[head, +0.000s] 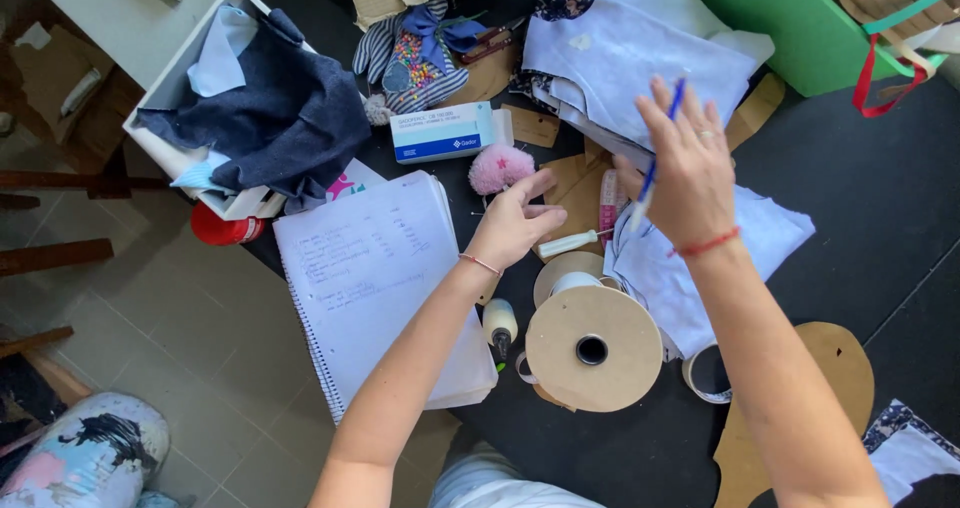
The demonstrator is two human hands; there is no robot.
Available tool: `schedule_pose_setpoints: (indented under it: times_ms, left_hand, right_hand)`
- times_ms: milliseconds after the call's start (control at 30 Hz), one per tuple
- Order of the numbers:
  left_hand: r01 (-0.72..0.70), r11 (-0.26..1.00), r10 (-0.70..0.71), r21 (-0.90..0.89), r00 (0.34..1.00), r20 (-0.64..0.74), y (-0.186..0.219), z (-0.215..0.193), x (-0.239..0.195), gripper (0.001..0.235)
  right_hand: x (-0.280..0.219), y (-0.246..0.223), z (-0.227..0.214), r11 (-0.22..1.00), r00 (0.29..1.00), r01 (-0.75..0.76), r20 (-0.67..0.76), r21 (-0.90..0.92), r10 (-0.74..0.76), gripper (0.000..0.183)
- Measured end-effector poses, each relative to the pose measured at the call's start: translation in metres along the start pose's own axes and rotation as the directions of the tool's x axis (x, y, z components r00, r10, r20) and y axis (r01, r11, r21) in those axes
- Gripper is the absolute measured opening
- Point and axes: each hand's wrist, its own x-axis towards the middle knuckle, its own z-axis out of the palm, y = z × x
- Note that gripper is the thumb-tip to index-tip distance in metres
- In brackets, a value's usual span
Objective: Sorting, marking, and trimming small fabric components at a workbench in a sewing factory.
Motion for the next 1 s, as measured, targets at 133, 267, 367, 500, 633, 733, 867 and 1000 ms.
schedule_pose_setpoints:
  times_ms: [133, 267, 367, 500, 633, 733, 867, 1000]
  left_hand:
    - [0.014, 0.998, -0.014, 0.066, 1.0, 0.002, 0.006, 0.005, 0.001, 0.061]
    - [0.027, 0.998, -0.03, 0.052, 0.999, 0.041, 0.001, 0.002, 0.003, 0.061]
    - [0.042, 0.997, -0.046, 0.071, 0.998, 0.053, 0.004, 0.004, 0.001, 0.061]
    - [0.075, 0.987, -0.081, 0.142, 0.996, 0.043, 0.015, 0.005, 0.002, 0.059]
    - [0.075, 0.987, -0.083, 0.139, 0.995, 0.049, 0.01, 0.009, 0.008, 0.059]
    - [0.028, 0.944, -0.026, 0.329, 1.0, -0.012, 0.009, 0.014, 0.016, 0.054]
    - [-0.148, 0.48, 0.402, 0.865, 0.913, -0.067, -0.011, 0.023, 0.026, 0.052]
    - [0.004, 0.285, 0.404, 0.959, 0.907, -0.123, -0.012, 0.033, 0.033, 0.062]
  right_hand:
    - [0.031, 0.004, 0.027, 0.999, 0.933, 0.02, 0.359, -0.049, -0.001, 0.084]
    - [0.033, 0.017, 0.037, 0.968, 0.969, 0.051, 0.246, -0.246, 0.011, 0.064]
    - [0.033, 0.035, 0.018, 0.998, 0.988, -0.061, 0.143, -0.033, 0.065, 0.059]
    - [0.029, 0.052, -0.037, 0.992, 0.978, -0.096, -0.175, 0.082, 0.109, 0.046]
    - [0.003, 0.069, -0.077, 0.999, 0.946, -0.041, -0.32, 0.033, 0.049, 0.031]
    - [-0.008, 0.075, -0.094, 0.993, 0.95, -0.069, -0.309, -0.092, 0.038, 0.025]
    - [-0.014, 0.065, -0.097, 0.979, 0.932, -0.148, -0.35, -0.14, 0.091, 0.021]
    - [-0.015, 0.052, -0.086, 0.993, 0.927, -0.092, -0.356, 0.076, 0.113, 0.031]
